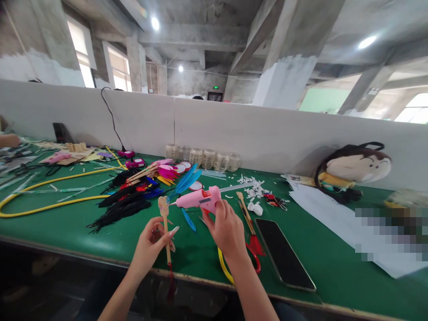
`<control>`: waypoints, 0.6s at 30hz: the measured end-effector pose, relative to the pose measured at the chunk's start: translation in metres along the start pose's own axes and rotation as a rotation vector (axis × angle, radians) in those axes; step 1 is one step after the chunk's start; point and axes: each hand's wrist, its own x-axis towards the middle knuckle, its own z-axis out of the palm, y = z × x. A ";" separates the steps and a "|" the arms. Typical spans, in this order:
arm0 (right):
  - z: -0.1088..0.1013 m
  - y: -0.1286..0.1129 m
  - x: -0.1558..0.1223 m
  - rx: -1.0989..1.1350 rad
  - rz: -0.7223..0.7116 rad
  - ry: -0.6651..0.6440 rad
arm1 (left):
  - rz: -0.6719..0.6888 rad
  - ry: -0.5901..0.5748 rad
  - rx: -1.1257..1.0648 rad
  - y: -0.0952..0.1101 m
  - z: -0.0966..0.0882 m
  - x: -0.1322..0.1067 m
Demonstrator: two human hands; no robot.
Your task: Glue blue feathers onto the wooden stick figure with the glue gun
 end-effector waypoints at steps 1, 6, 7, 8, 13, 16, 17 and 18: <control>0.000 0.000 0.000 -0.009 -0.013 0.000 | 0.000 0.001 0.010 0.000 -0.001 0.000; -0.001 -0.003 0.001 -0.044 -0.043 -0.013 | -0.018 -0.006 0.017 -0.001 -0.002 -0.001; -0.001 -0.004 0.001 -0.049 -0.044 -0.014 | -0.019 -0.006 0.017 -0.001 -0.002 -0.001; -0.001 -0.004 0.001 -0.053 -0.046 -0.012 | -0.018 -0.006 0.016 -0.001 -0.002 -0.001; 0.000 -0.004 0.000 -0.063 -0.062 0.011 | -0.011 -0.018 0.022 -0.001 -0.001 -0.001; 0.000 -0.004 0.000 -0.064 -0.063 0.008 | -0.017 -0.013 0.020 -0.001 -0.001 -0.001; 0.000 -0.004 0.000 -0.063 -0.061 0.006 | -0.019 -0.013 0.020 -0.001 -0.002 -0.001; 0.000 -0.004 0.000 -0.061 -0.061 0.006 | -0.020 -0.013 0.024 0.000 -0.002 -0.001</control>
